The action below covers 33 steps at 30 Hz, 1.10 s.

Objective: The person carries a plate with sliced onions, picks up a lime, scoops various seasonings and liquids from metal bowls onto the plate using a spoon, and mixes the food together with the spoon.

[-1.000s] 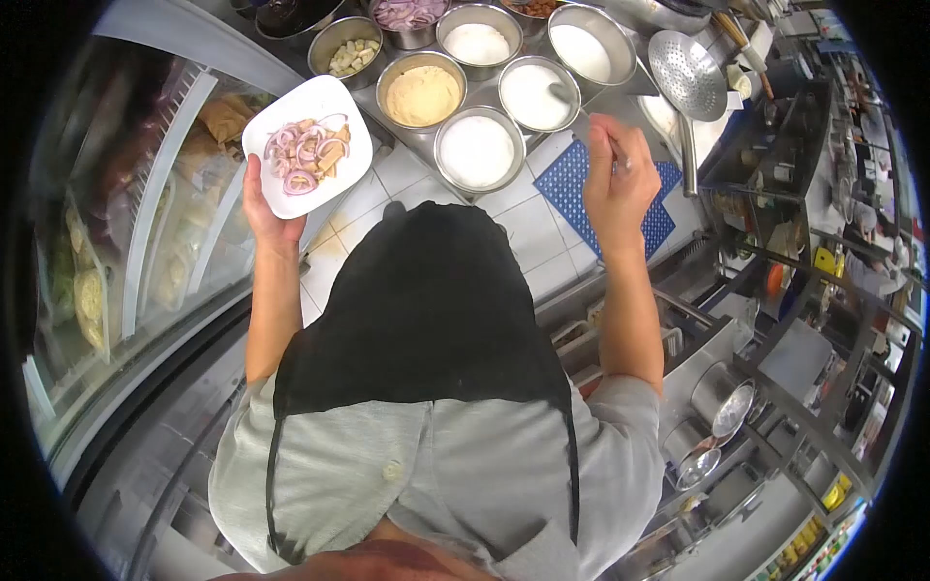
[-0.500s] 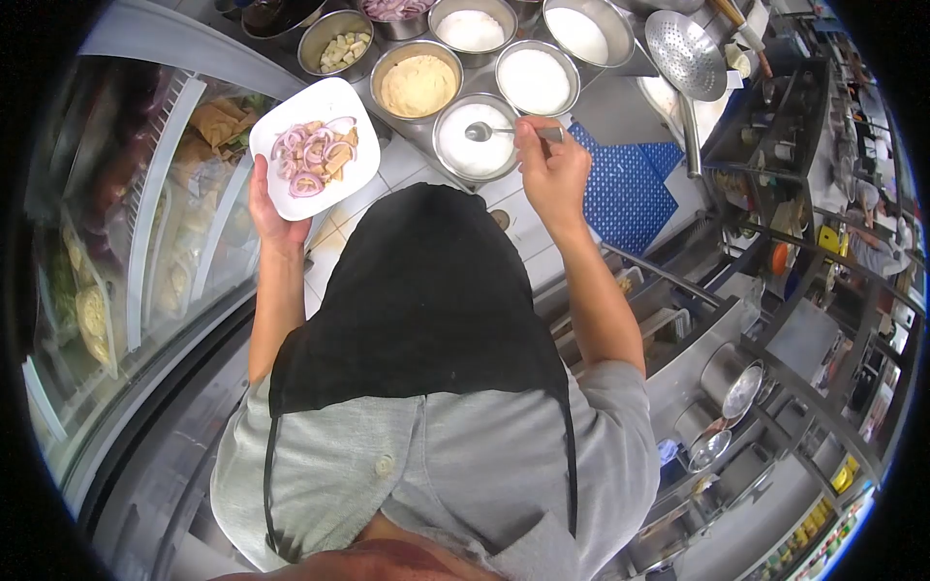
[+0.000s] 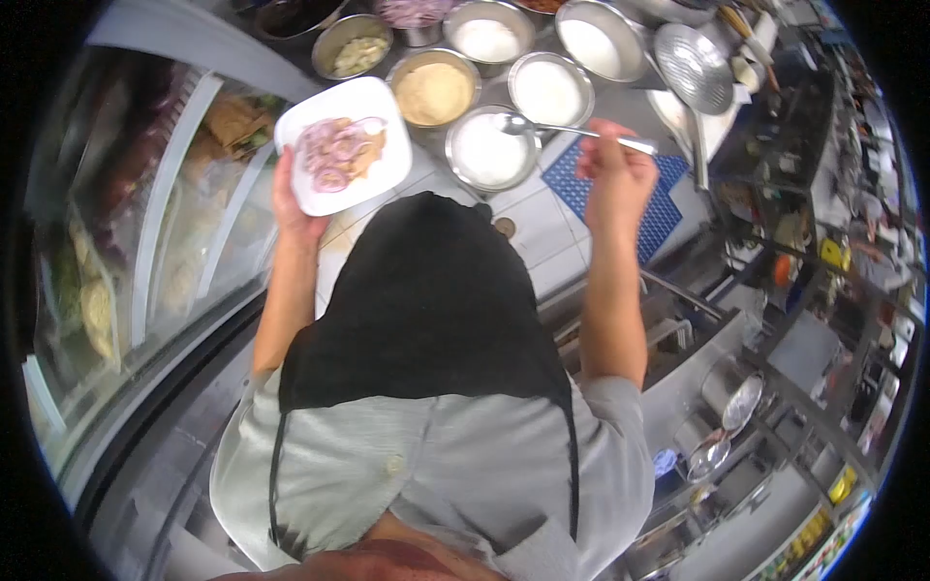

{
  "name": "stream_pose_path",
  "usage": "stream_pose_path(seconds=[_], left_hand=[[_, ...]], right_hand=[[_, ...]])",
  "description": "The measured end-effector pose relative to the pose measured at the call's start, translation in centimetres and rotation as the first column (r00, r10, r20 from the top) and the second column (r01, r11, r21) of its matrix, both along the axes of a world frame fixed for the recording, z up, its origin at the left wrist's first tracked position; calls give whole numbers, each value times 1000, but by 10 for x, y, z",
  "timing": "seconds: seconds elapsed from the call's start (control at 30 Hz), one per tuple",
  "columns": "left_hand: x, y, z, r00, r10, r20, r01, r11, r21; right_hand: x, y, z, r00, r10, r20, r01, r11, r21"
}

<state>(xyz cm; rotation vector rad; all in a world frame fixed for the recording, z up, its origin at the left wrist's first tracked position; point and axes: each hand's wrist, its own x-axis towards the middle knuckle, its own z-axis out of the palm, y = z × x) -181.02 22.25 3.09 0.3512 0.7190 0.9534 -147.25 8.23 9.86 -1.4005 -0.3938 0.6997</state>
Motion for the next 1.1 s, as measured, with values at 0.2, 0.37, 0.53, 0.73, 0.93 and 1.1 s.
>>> stream_pose_path(seconds=[0.2, 0.37, 0.53, 0.73, 0.93, 1.1], left_hand=[[14, -4, 3, 995, -82, 56, 79, 996, 41], [11, -1, -1, 954, -183, 237, 179, 983, 40], [-4, 0, -12, 998, -54, 44, 51, 996, 69], [-5, 2, -13, 996, -52, 79, 49, 998, 30], [-7, 3, -16, 998, -27, 53, 25, 999, 35], [-4, 0, -16, 1000, -18, 5, 18, 1000, -10]], right_hand=[[1, 5, 15, 990, -9, -144, 20, 997, 75], [20, -1, 6, 983, -130, -133, 143, 985, 97], [18, 1, 8, 988, -118, -96, 127, 988, 88], [-18, -1, -13, 953, 120, 277, -116, 993, -32], [-34, 0, -12, 864, 9, 503, -3, 1000, -13], [-2, 19, -4, 377, 58, 924, 95, 990, -100]])
